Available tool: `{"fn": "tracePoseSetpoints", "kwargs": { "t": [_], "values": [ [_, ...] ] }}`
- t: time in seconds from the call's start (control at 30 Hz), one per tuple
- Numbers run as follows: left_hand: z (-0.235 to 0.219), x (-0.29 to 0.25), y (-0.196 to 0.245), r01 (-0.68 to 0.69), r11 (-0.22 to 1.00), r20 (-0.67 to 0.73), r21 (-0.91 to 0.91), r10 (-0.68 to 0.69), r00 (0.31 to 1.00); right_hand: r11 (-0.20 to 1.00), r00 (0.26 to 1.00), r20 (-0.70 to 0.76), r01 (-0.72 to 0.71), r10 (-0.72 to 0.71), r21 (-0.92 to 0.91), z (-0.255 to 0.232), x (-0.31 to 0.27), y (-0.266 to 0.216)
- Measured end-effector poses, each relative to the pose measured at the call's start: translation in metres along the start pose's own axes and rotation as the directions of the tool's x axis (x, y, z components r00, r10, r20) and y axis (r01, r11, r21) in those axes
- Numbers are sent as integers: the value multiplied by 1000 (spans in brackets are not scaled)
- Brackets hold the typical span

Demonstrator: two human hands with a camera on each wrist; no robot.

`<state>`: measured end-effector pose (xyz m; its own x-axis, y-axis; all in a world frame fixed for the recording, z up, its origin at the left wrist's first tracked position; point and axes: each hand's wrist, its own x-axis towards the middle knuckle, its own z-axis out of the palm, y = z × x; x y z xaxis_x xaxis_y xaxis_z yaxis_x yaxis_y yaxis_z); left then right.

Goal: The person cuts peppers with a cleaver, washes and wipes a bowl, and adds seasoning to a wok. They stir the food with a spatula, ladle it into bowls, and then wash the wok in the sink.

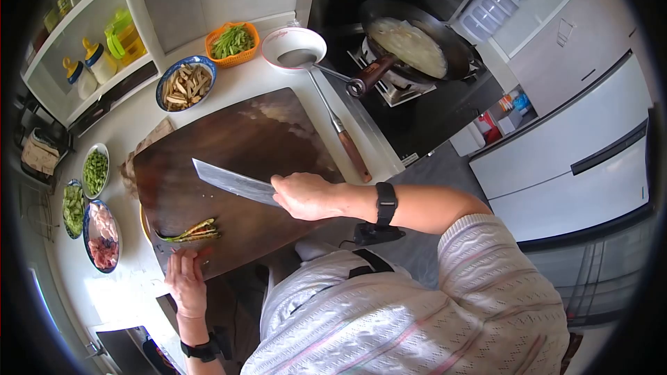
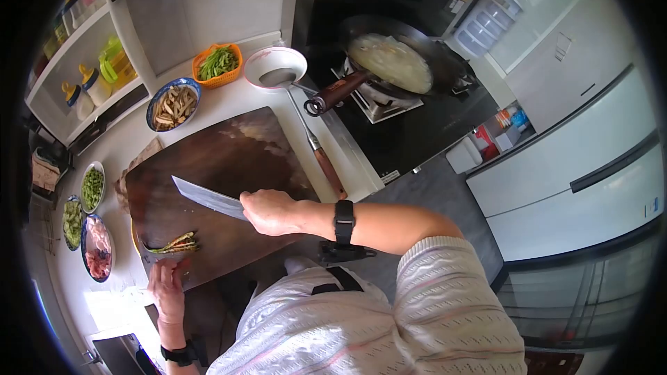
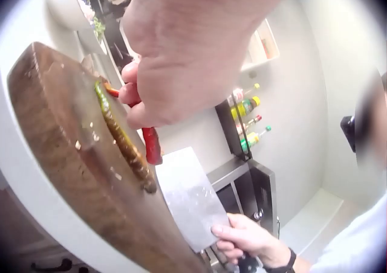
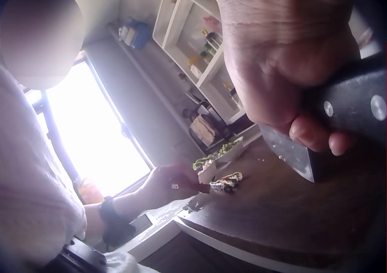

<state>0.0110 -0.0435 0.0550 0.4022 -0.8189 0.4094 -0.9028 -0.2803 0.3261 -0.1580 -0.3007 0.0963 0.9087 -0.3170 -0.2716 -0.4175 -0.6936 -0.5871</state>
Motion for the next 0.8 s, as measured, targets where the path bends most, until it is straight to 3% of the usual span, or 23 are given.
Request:
{"fn": "tracePoseSetpoints", "kwargs": {
  "t": [0.17, 0.27, 0.3, 0.33, 0.37, 0.5, 0.63, 0.8],
  "values": [
    [17, -14, 8, 47, 998, -14, 34, -46, 999, 999, 999, -10, 39, -39, -7, 3, 1, 6],
    [18, -11, 14, 75, 997, -148, 22, -71, 986, 999, 995, -94, 39, -40, -12, 4, 5, 16],
    [18, -10, 20, 110, 994, -193, 4, -107, 975, 994, 984, -136, 107, -111, -35, 4, 6, 18],
    [16, -12, 24, 144, 990, -216, -3, -141, 966, 1000, 997, -76, 14, -15, -8, -1, 6, 11],
    [20, -17, 23, 169, 986, -242, -14, -167, 956, 997, 993, -97, 64, -60, 35, 2, 8, 16],
    [29, -27, 26, 166, 986, -310, -36, -169, 936, 970, 989, 88, 96, -118, 221, -7, 7, -13],
    [33, -28, 28, 197, 978, -328, -74, -210, 921, 975, 944, 254, 184, -211, 126, -5, 20, -36],
    [39, -27, 26, 202, 977, -355, -74, -215, 910, 962, 898, 348, 263, -270, 68, -5, 39, -50]
  ]
}}
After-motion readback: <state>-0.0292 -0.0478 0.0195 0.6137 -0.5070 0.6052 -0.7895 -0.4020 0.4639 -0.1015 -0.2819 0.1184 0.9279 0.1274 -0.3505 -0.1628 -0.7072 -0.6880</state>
